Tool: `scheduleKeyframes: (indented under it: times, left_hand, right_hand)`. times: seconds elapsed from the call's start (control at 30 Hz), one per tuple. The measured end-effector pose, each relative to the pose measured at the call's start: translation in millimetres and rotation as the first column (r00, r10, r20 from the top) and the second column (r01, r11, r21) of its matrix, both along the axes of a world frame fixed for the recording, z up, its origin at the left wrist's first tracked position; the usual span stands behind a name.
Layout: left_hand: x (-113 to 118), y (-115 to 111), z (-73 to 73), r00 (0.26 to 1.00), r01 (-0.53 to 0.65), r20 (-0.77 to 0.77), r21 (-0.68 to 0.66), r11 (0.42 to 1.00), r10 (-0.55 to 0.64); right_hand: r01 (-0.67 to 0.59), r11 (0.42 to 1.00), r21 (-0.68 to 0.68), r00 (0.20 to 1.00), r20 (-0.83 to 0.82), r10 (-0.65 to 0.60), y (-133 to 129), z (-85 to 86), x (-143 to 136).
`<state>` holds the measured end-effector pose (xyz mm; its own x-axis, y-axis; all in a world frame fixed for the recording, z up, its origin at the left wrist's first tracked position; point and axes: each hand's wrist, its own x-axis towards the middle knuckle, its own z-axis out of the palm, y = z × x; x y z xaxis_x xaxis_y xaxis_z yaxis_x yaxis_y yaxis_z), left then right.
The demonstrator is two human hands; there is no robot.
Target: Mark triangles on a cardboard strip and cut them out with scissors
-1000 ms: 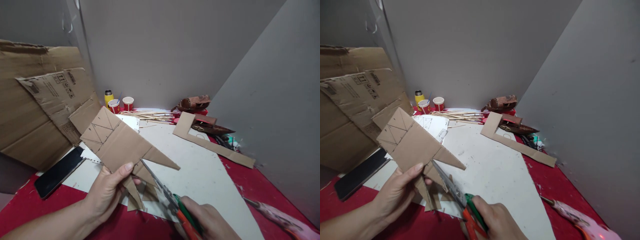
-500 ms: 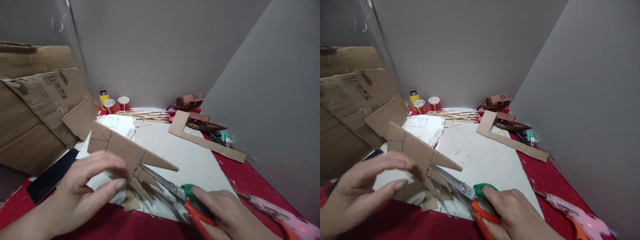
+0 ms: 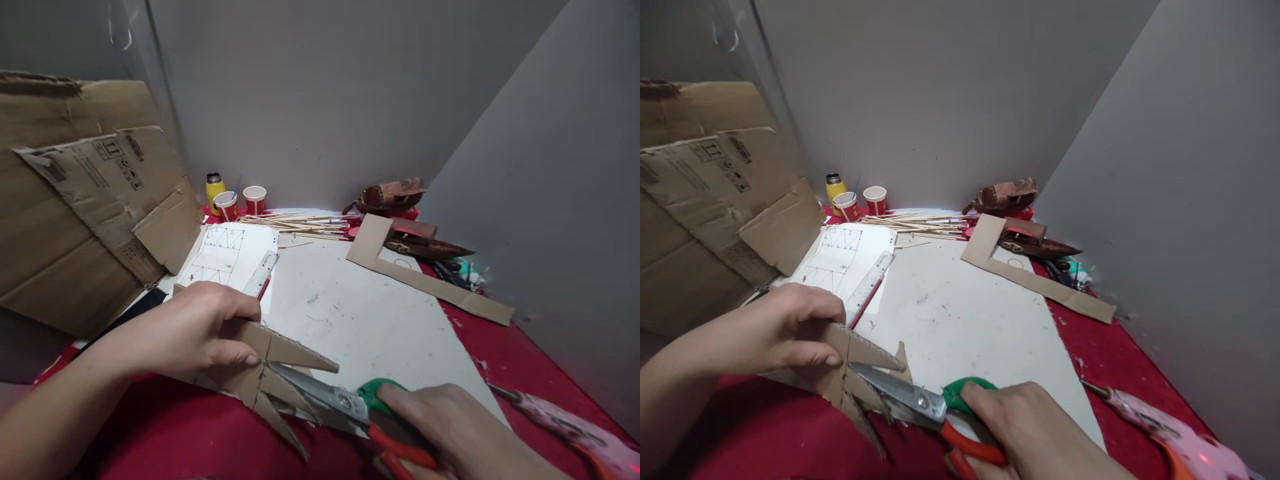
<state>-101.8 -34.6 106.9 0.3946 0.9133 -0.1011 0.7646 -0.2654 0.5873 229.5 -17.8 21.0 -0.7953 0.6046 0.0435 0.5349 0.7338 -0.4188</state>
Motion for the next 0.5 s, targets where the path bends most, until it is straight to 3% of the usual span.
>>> scheduleKeyframes:
  times: [0.17, 0.5]
  left_hand:
    - [-2.6, 6.3, -4.0, 0.999, 0.001, -0.037, -0.105, 0.994, -0.005]
    - [-1.0, 7.7, -3.5, 1.0, 0.006, -0.012, -0.107, 0.994, -0.007]
  right_hand:
    - [-0.065, 0.998, -0.003, 0.993, 0.1, 0.065, 5.4, 4.6, -3.5]
    - [0.005, 1.0, -0.016, 0.999, 0.054, -0.004, 6.5, 5.0, -1.8]
